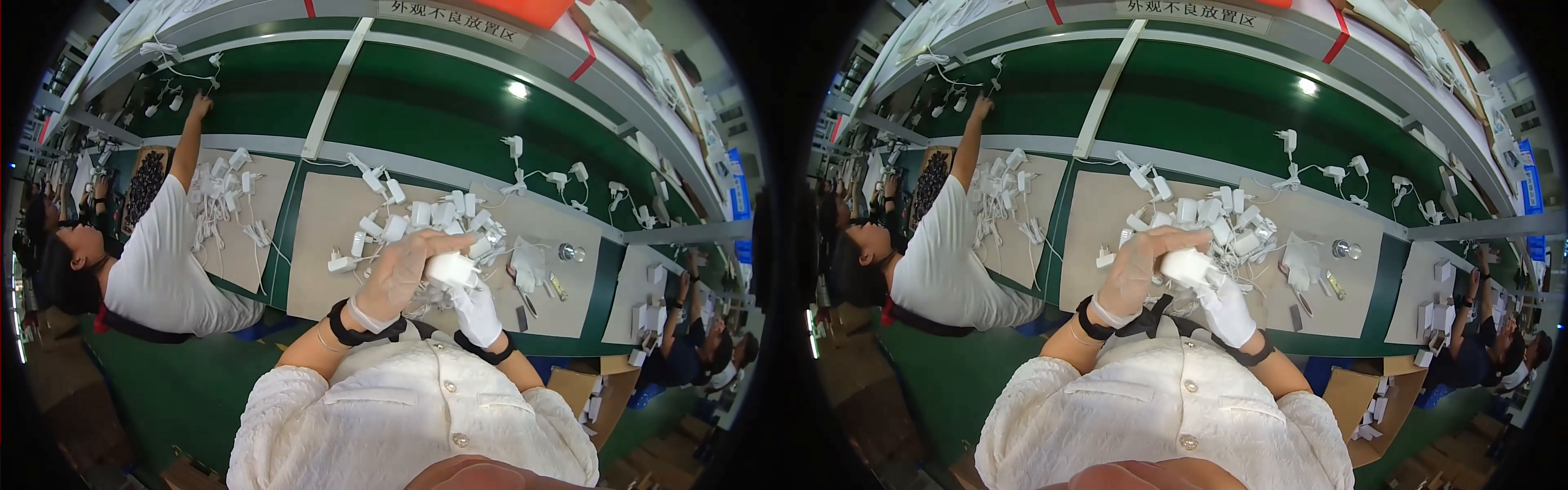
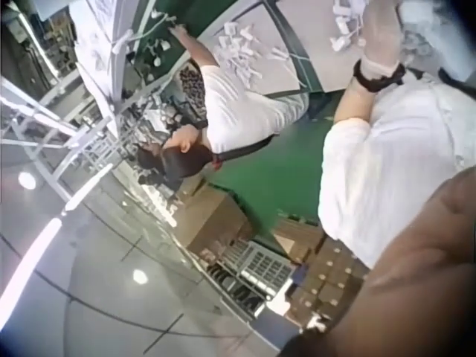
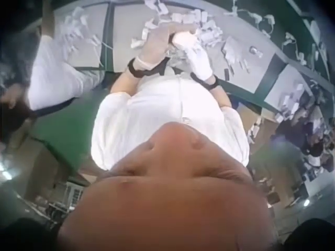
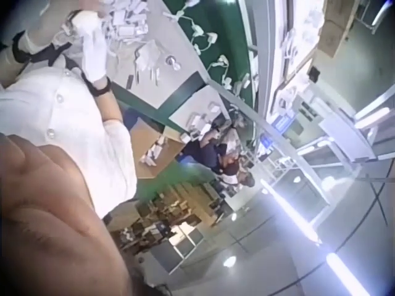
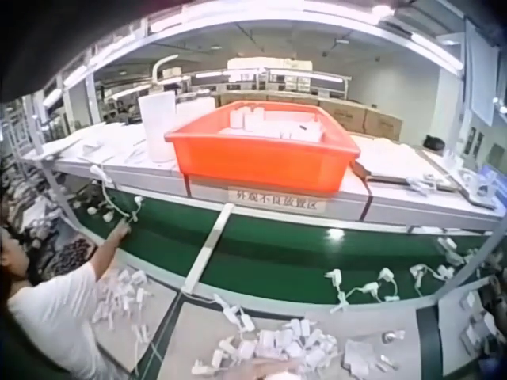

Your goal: The person picks up a power adapter from a pile, turns it over, and wipes the casing and the cord with a cloth. After wiping each adapter, the person sets it down and reaches for another one from the pile.

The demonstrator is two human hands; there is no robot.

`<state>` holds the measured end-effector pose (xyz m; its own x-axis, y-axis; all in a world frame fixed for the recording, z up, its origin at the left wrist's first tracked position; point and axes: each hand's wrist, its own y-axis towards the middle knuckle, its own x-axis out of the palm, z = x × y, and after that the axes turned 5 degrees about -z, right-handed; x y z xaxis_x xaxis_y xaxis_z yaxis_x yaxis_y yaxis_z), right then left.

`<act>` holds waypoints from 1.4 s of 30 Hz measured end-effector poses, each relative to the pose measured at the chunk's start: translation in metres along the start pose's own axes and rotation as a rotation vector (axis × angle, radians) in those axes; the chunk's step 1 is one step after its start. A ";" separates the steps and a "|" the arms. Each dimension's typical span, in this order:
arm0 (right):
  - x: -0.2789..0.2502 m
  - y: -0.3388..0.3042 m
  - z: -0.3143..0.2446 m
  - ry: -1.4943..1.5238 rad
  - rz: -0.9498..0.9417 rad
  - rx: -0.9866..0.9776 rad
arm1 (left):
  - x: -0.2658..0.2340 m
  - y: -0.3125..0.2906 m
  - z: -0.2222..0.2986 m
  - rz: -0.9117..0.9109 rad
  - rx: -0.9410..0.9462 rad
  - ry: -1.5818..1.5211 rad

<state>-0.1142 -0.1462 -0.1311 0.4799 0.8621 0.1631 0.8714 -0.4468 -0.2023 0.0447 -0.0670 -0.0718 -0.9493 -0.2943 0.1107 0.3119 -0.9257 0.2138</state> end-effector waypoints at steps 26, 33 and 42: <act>-0.040 0.039 -0.002 0.359 0.093 0.093 | -0.129 -0.002 -0.167 0.419 -0.424 0.069; -0.035 0.052 -0.003 0.267 -0.011 0.076 | -0.059 -0.024 -0.027 0.351 -0.396 -0.707; -0.002 0.020 -0.018 0.141 -0.038 0.174 | -0.021 0.008 -0.019 0.202 -0.164 0.076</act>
<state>-0.0965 -0.1614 -0.1179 0.4669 0.8302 0.3047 0.8646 -0.3561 -0.3545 0.0664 -0.0725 -0.0911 -0.8706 -0.4883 0.0608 0.4907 -0.8707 0.0337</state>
